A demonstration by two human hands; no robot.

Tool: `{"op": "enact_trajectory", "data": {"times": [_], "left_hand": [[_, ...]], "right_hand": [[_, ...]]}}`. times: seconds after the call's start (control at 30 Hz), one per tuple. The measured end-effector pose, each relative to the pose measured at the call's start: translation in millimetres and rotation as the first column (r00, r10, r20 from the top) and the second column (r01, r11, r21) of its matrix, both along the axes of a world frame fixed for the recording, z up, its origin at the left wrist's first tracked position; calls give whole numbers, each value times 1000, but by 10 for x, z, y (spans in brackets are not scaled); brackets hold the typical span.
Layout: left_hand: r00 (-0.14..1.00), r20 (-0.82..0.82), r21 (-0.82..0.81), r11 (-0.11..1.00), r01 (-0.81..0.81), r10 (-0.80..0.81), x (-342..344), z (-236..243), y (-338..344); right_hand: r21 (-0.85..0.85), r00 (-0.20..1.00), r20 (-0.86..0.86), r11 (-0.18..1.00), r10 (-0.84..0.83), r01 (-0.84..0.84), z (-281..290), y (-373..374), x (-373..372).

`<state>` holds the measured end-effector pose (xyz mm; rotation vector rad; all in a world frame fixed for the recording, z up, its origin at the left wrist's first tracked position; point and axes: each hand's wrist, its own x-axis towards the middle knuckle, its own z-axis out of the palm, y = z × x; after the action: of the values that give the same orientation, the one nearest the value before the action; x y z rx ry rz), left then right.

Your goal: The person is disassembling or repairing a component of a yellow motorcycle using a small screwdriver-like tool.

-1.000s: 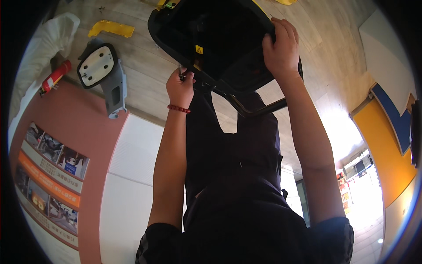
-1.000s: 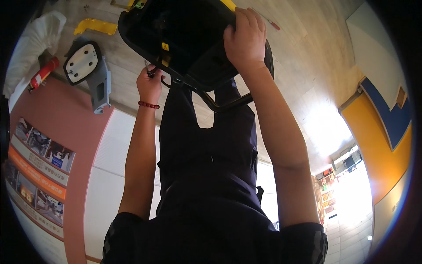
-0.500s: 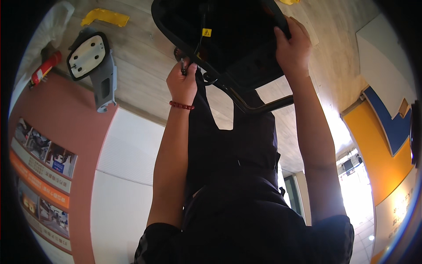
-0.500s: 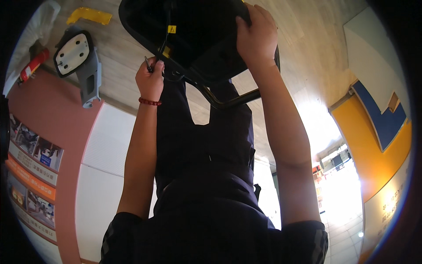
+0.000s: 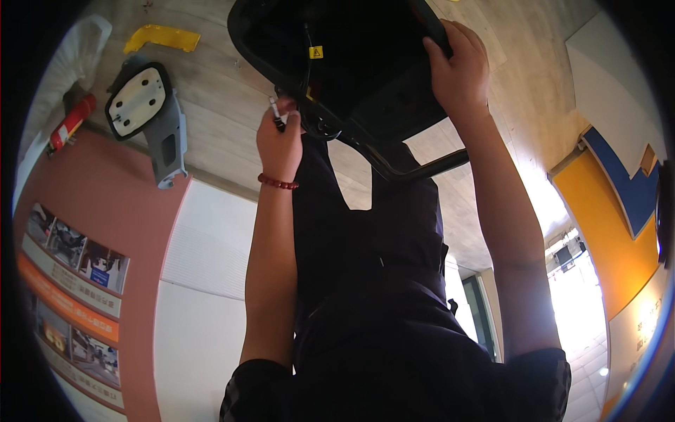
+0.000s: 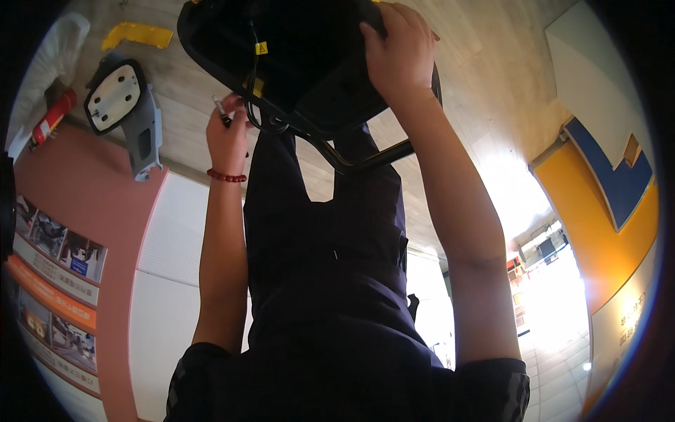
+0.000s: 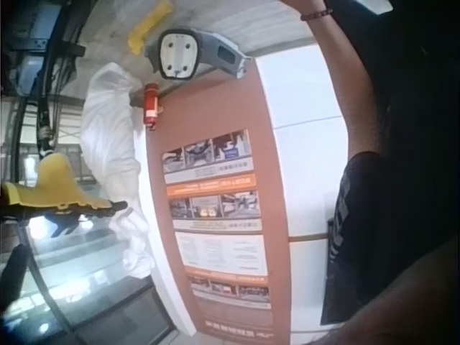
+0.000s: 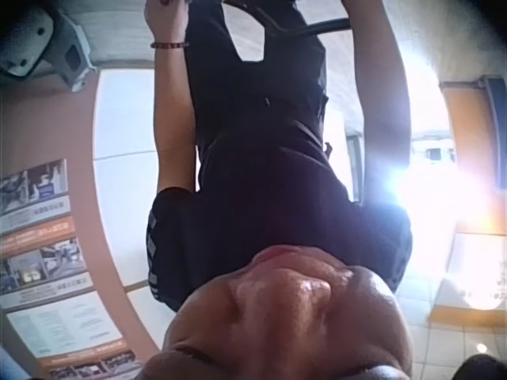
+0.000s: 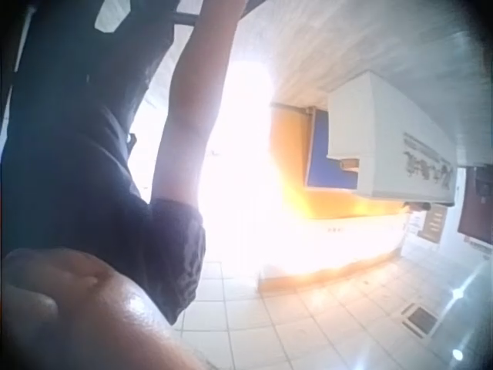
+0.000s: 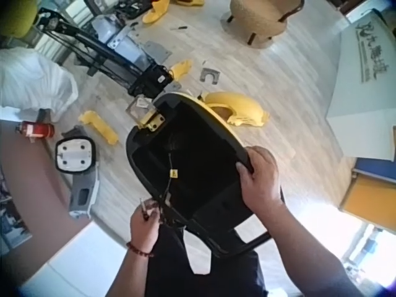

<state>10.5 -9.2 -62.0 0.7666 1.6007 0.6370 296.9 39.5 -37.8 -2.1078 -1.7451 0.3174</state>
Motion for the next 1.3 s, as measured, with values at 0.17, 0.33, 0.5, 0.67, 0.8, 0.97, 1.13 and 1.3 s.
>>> {"op": "enact_trajectory", "data": {"times": [0.17, 0.33, 0.5, 0.67, 0.8, 0.97, 1.13, 1.3], "left_hand": [[988, -147, 64, 996, 55, -45, 78, 39, 248], [930, -346, -109, 990, 94, -126, 146, 10, 686], [820, -554, 31, 981, 193, -144, 144, 9, 726], [903, -376, -40, 977, 209, -209, 148, -22, 710], [899, -292, -197, 941, 277, -325, 141, 21, 828], [847, -358, -271, 912, 307, -392, 190, 121, 881], [836, -357, -345, 891, 296, -416, 250, 120, 872], [888, -299, -417, 885, 206, -348, 259, 110, 922]], "right_hand": [[-44, 985, -167, 998, -41, 34, 95, 103, 27], [-134, 966, -257, 991, -19, -16, 193, 95, 31], [33, 991, -134, 999, 10, -6, 136, -35, -6], [-26, 998, 53, 999, -39, 40, 2, 51, -15], [-130, 987, 143, 987, -74, 92, -17, 62, -65], [-66, 991, 99, 993, -88, 95, -53, 39, -76], [47, 974, 203, 995, -98, 90, -104, 61, -54], [8, 974, 199, 994, -107, 107, -52, 87, -78]]}}
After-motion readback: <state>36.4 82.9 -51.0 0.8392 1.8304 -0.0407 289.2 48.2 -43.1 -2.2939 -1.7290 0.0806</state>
